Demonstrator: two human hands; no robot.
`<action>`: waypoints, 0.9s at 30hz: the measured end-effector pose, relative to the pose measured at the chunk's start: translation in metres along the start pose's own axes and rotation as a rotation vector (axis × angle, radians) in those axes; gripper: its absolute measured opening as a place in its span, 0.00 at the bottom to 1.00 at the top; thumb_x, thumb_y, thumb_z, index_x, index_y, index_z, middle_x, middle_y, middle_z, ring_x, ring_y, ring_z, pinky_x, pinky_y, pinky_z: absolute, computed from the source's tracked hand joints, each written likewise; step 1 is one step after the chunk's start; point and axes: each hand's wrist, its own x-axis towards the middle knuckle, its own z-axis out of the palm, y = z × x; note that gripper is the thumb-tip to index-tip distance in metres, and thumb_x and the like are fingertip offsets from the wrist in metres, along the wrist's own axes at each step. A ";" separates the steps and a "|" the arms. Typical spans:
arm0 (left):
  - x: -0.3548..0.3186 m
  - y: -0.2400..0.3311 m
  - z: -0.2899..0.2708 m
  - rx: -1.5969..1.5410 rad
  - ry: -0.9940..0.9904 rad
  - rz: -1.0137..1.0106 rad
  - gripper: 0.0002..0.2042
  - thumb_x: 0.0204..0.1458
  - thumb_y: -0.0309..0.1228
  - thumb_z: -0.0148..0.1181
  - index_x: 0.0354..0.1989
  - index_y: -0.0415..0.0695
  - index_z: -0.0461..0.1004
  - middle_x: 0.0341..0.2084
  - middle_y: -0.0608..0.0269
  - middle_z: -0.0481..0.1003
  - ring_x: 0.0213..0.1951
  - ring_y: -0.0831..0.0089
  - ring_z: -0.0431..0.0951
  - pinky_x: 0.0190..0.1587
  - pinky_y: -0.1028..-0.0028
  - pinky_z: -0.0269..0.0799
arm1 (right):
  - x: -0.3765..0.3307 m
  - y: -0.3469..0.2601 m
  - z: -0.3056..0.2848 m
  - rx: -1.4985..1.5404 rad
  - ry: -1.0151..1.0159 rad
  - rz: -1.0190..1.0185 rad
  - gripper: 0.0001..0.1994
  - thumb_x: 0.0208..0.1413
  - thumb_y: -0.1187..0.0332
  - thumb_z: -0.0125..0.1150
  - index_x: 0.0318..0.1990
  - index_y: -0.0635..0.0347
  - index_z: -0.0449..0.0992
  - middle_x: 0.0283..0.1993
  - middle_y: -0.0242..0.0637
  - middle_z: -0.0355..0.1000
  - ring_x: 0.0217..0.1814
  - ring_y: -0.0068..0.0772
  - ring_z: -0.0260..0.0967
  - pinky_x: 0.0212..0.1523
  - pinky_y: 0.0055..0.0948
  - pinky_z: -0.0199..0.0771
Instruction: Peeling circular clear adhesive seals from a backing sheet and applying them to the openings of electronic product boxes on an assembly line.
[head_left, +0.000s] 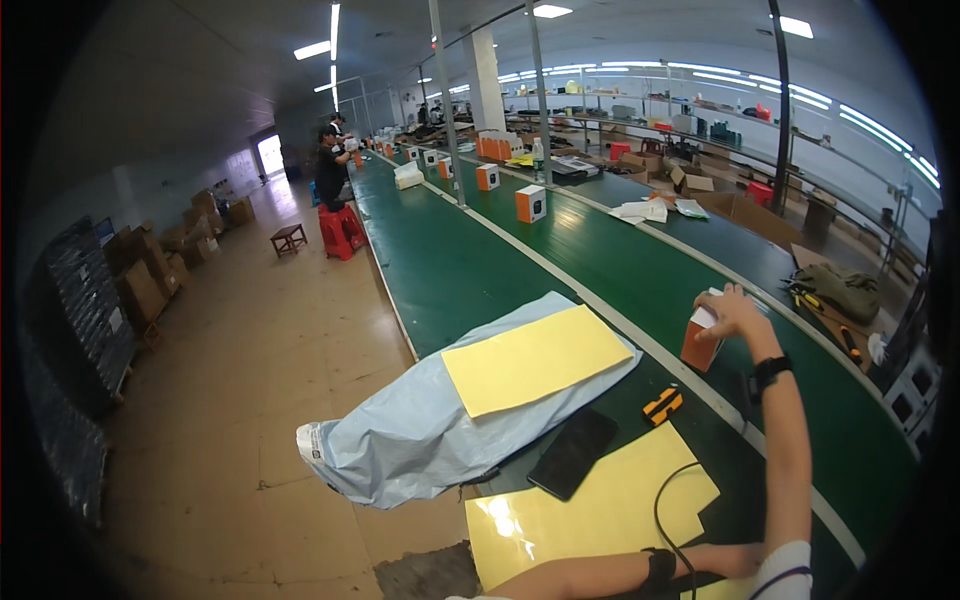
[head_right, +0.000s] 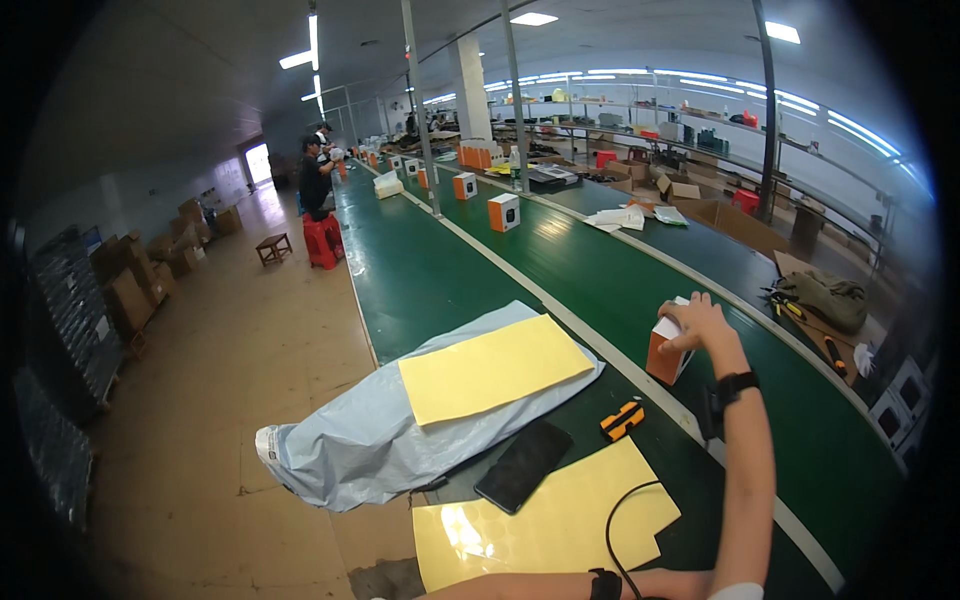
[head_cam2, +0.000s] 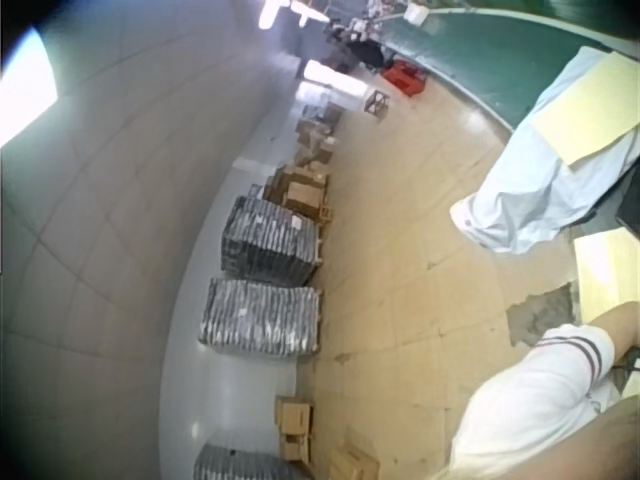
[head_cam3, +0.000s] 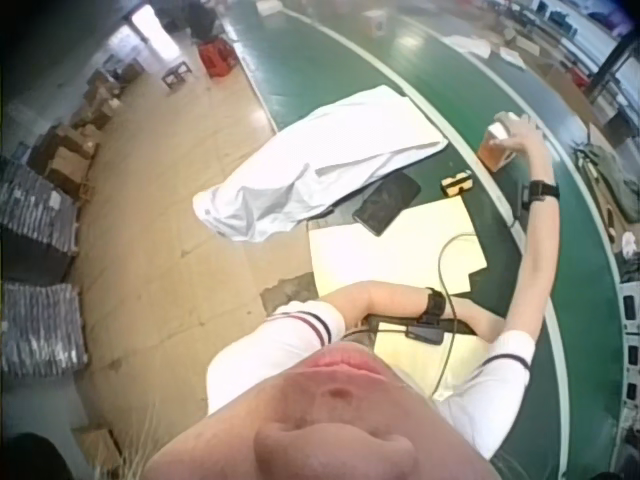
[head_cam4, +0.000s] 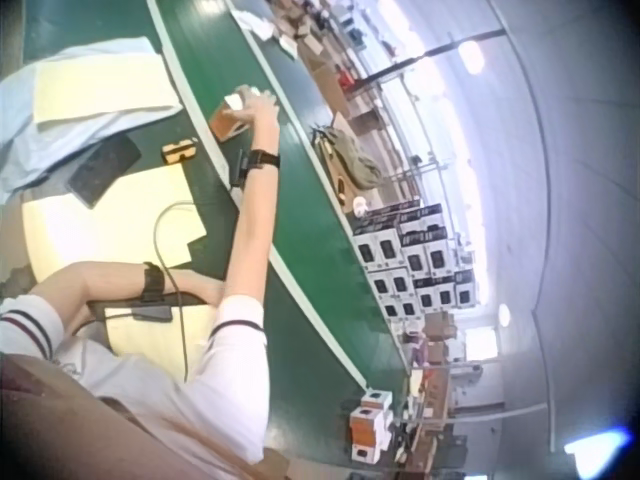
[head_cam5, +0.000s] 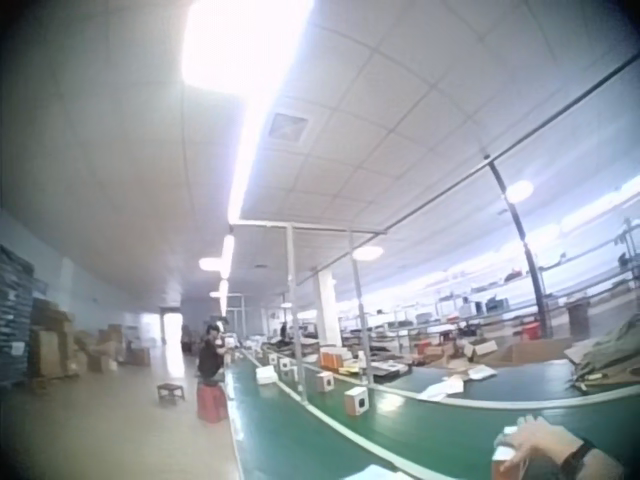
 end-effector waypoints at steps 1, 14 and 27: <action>0.003 -0.005 -0.002 0.022 0.005 -0.001 0.19 0.52 0.27 0.46 0.53 0.35 0.62 0.45 0.38 0.69 0.51 0.47 0.70 0.53 0.60 0.64 | -0.022 -0.005 -0.017 -0.045 0.017 -0.047 0.38 0.29 0.42 0.69 0.55 0.35 0.68 0.55 0.57 0.60 0.60 0.60 0.55 0.54 0.51 0.61; 0.007 0.025 0.008 -0.028 0.117 0.223 0.15 0.50 0.25 0.47 0.46 0.37 0.69 0.36 0.47 0.72 0.37 0.64 0.72 0.40 0.67 0.68 | -0.429 -0.045 -0.142 0.038 0.237 -0.455 0.32 0.27 0.40 0.69 0.41 0.46 0.76 0.42 0.48 0.63 0.43 0.47 0.63 0.42 0.40 0.66; -0.031 0.113 -0.068 -0.210 0.501 -0.238 0.13 0.53 0.26 0.52 0.47 0.38 0.70 0.28 0.66 0.75 0.27 0.85 0.73 0.28 0.81 0.69 | -0.533 -0.040 -0.062 0.092 -0.120 -0.099 0.31 0.27 0.52 0.71 0.45 0.50 0.76 0.53 0.57 0.56 0.53 0.62 0.57 0.52 0.47 0.62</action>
